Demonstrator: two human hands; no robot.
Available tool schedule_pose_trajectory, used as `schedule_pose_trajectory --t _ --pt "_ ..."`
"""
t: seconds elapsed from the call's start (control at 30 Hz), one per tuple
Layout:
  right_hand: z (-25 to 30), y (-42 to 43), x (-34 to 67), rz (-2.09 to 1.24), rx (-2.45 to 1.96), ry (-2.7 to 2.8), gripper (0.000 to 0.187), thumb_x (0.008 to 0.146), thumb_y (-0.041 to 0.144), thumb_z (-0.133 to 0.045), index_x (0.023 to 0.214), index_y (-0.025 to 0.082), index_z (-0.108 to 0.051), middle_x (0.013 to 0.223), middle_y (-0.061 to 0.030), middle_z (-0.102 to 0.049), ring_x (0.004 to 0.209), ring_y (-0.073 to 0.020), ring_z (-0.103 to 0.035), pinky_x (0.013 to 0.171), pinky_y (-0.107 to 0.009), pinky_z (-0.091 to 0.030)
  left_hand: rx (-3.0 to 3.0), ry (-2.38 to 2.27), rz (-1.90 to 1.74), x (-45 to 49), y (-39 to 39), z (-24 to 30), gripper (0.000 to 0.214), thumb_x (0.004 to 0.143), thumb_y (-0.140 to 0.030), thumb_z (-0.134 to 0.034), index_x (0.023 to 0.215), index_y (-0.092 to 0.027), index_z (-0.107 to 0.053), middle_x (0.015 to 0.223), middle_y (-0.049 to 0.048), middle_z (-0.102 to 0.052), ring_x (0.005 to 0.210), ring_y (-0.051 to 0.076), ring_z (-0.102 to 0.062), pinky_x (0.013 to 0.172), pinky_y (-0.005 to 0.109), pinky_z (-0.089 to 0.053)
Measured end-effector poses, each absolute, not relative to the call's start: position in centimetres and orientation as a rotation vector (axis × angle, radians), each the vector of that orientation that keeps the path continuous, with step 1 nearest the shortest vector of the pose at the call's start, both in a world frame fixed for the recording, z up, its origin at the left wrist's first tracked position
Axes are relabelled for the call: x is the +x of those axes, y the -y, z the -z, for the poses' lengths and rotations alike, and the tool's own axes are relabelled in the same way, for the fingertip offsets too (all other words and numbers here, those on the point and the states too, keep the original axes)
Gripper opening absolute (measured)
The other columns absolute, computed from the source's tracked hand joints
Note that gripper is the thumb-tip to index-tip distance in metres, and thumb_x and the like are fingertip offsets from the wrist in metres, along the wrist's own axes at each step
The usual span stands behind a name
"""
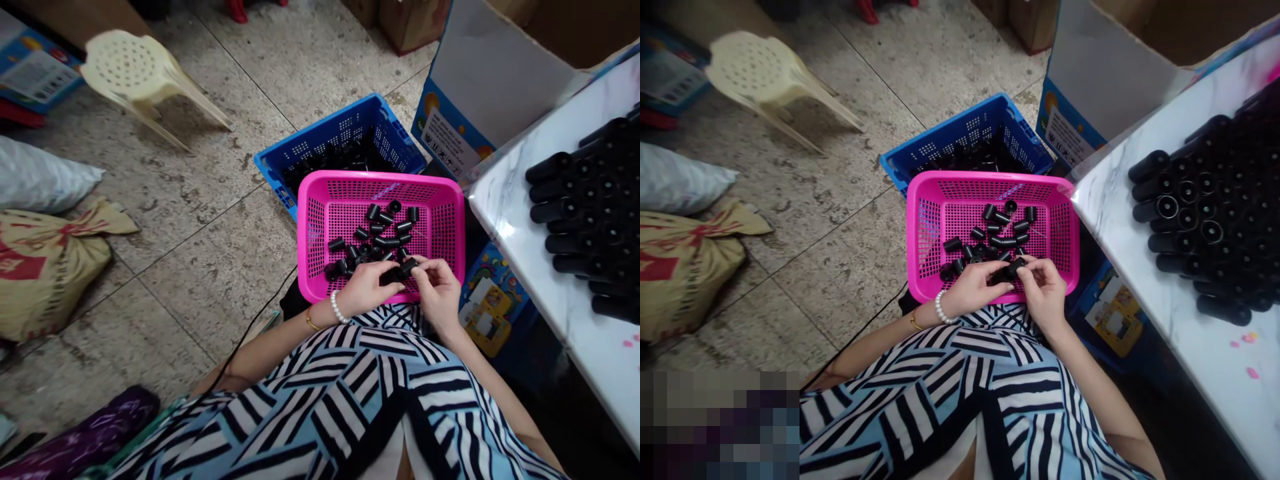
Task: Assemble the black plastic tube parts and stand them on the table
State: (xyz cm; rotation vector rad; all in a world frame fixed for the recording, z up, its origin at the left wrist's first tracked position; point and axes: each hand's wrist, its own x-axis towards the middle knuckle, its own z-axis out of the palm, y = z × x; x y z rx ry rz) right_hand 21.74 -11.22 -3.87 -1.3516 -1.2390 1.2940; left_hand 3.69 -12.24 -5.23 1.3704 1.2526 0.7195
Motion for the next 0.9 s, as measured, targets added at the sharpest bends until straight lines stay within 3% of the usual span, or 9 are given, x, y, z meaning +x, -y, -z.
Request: schedule_pose_trajectory --t 0.13,0.23,0.33,0.43,0.47,0.57,0.7,0.8,0.9 --pt "4.2 11.4 22.0 -1.213 -1.368 1.261 0.015 0.091 0.032 -0.072 0.091 0.022 -0.061 0.116 -0.0076 -0.074 0.106 -0.0206 -0.073 0.095 -0.039 -0.06 1.418 -1.254 -0.751 3.7 12.1 4.7 0.032 0.085 -0.027 -0.075 0.116 -0.019 -0.073 0.104 0.0029 -0.076 0.093 0.018 -0.069 0.085 0.027 -0.05" --pt "4.5 12.1 21.7 -1.239 -1.37 1.384 0.021 0.094 0.031 -0.067 0.114 0.026 -0.062 0.124 -0.0071 -0.072 0.113 -0.0219 -0.072 0.101 -0.044 -0.059 1.439 -1.248 -0.735 3.7 12.2 4.7 0.027 0.088 -0.028 -0.071 0.113 -0.018 -0.073 0.097 0.0031 -0.075 0.087 0.017 -0.068 0.08 0.027 -0.05" --pt "4.4 12.8 21.7 -1.119 -1.331 1.882 0.047 0.098 0.031 -0.06 0.145 0.034 -0.052 0.141 -0.0053 -0.065 0.138 -0.026 -0.056 0.123 -0.06 -0.036 1.418 -1.264 -0.744 3.6 12.6 5.3 0.026 0.088 -0.025 -0.067 0.112 -0.016 -0.069 0.103 0.006 -0.075 0.091 0.019 -0.069 0.084 0.029 -0.052" --pt "3.7 12.3 22.5 -0.962 -1.182 2.375 0.047 0.097 0.04 -0.062 0.143 0.034 -0.058 0.156 -0.0029 -0.051 0.156 -0.0334 -0.026 0.127 -0.069 -0.01 1.388 -1.235 -0.71 3.6 13.0 5.6 0.045 0.083 -0.018 -0.065 0.127 -0.014 -0.057 0.109 0.0087 -0.072 0.092 0.019 -0.069 0.08 0.029 -0.053" --pt "3.5 11.7 22.8 -0.965 -1.146 2.436 0.043 0.097 0.043 -0.062 0.138 0.033 -0.063 0.156 -0.0029 -0.051 0.156 -0.0335 -0.029 0.127 -0.066 -0.016 1.39 -1.222 -0.69 3.6 13.0 5.5 0.048 0.083 -0.017 -0.064 0.129 -0.013 -0.053 0.104 0.0073 -0.072 0.087 0.018 -0.068 0.076 0.028 -0.051" --pt "3.5 8.6 23.7 -0.993 -1.274 2.392 0.031 0.102 0.044 -0.051 0.114 0.028 -0.075 0.133 -0.0052 -0.07 0.127 -0.0237 -0.063 0.113 -0.043 -0.047 1.383 -1.289 -0.64 3.7 12.7 5.1 0.027 0.086 -0.026 -0.066 0.11 -0.016 -0.058 0.074 -0.0032 -0.063 0.062 0.012 -0.056 0.059 0.023 -0.041" --pt "5.8 4.0 23.2 -0.715 -1.755 2.499 0.031 0.096 0.047 -0.059 0.107 0.019 -0.07 0.106 -0.0107 -0.073 0.1 -0.0258 -0.067 0.091 -0.038 -0.054 1.406 -1.431 -0.667 3.8 12.2 4.6 0.031 0.096 -0.038 -0.061 0.074 -0.017 -0.057 0.066 -0.0039 -0.056 0.056 0.009 -0.048 0.057 0.023 -0.038" --pt "8.1 2.9 21.9 -0.682 -1.785 2.628 0.028 0.088 0.035 -0.067 0.109 0.016 -0.067 0.111 -0.0152 -0.069 0.106 -0.0311 -0.061 0.095 -0.042 -0.05 1.705 -1.493 -0.625 3.6 11.4 3.8 0.016 0.098 -0.028 -0.058 0.094 -0.015 -0.067 0.095 0.0054 -0.067 0.089 0.017 -0.063 0.085 0.029 -0.05" --pt "9.4 3.7 21.1 -0.725 -1.713 2.637 0.022 0.089 0.025 -0.063 0.108 0.015 -0.064 0.111 -0.0168 -0.067 0.11 -0.0319 -0.058 0.103 -0.046 -0.045 2.014 -1.613 -0.273 3.5 9.0 2.4 0.033 0.096 -0.024 -0.06 0.126 -0.011 -0.062 0.118 0.0163 -0.065 0.113 0.03 -0.061 0.097 0.042 -0.05"
